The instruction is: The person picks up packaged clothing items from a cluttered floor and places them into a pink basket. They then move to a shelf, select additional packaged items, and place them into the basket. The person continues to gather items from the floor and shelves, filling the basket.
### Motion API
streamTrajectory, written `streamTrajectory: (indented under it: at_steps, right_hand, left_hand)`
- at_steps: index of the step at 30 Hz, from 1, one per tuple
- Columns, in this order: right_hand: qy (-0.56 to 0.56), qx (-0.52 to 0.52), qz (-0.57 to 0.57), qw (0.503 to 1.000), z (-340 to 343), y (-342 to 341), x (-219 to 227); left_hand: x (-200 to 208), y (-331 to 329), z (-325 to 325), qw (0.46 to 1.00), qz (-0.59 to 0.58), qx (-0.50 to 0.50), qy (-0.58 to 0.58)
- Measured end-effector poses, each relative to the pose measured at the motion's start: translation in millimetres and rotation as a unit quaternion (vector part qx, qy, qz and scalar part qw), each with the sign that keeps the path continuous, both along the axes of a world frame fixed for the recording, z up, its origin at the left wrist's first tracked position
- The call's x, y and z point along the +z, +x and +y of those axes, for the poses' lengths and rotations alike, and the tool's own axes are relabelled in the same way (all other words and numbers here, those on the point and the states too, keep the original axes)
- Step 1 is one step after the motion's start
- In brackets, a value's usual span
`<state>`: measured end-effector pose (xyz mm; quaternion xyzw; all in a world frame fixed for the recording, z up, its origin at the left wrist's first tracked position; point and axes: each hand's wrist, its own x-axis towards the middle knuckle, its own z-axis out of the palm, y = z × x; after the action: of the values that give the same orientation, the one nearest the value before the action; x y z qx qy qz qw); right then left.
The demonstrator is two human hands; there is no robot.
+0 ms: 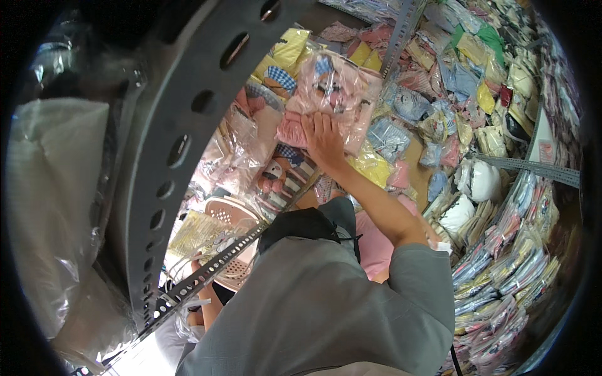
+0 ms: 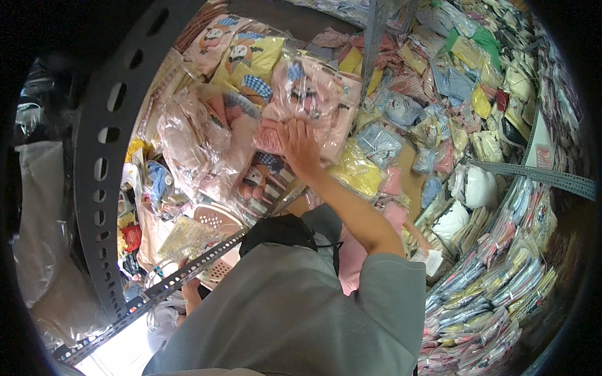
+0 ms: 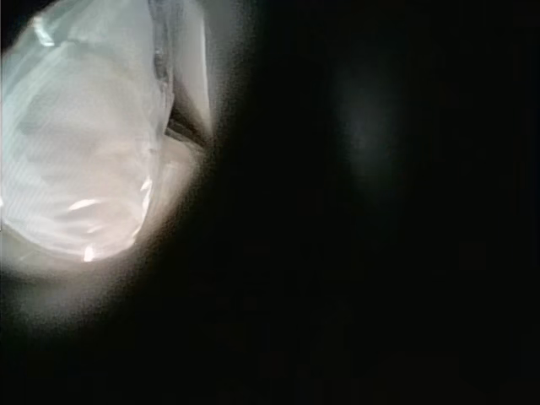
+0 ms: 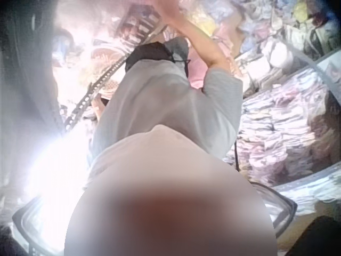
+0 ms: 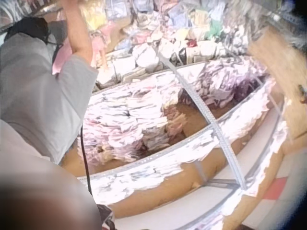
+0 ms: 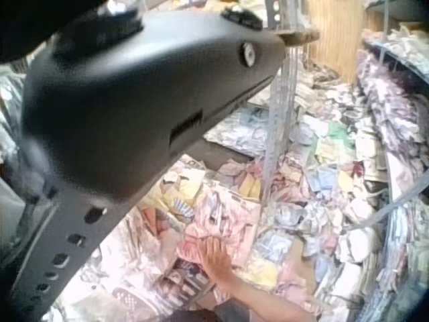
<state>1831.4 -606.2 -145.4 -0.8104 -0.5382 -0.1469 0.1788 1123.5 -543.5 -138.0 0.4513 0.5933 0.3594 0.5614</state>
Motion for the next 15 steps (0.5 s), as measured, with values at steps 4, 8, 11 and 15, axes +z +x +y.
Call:
streamTrajectory:
  at_steps: [4,8,11,15]
  right_hand:
    - [-0.035,0.052,0.199,0.978,-16,23,68]
    - [0.054,0.007,0.251,0.966,-9,63,74]
    - [0.089,-0.031,0.134,0.987,-13,65,40]
    - [0.070,-0.037,0.147,0.986,-13,60,19]
  left_hand:
    - [7,40,10,0.953,-0.174,0.079,-0.234]
    - [2,8,-7,0.993,-0.092,0.036,-0.058]
    - [-15,-5,4,0.998,-0.034,-0.008,-0.051]
    - [-12,-36,20,0.975,-0.111,0.071,-0.177]
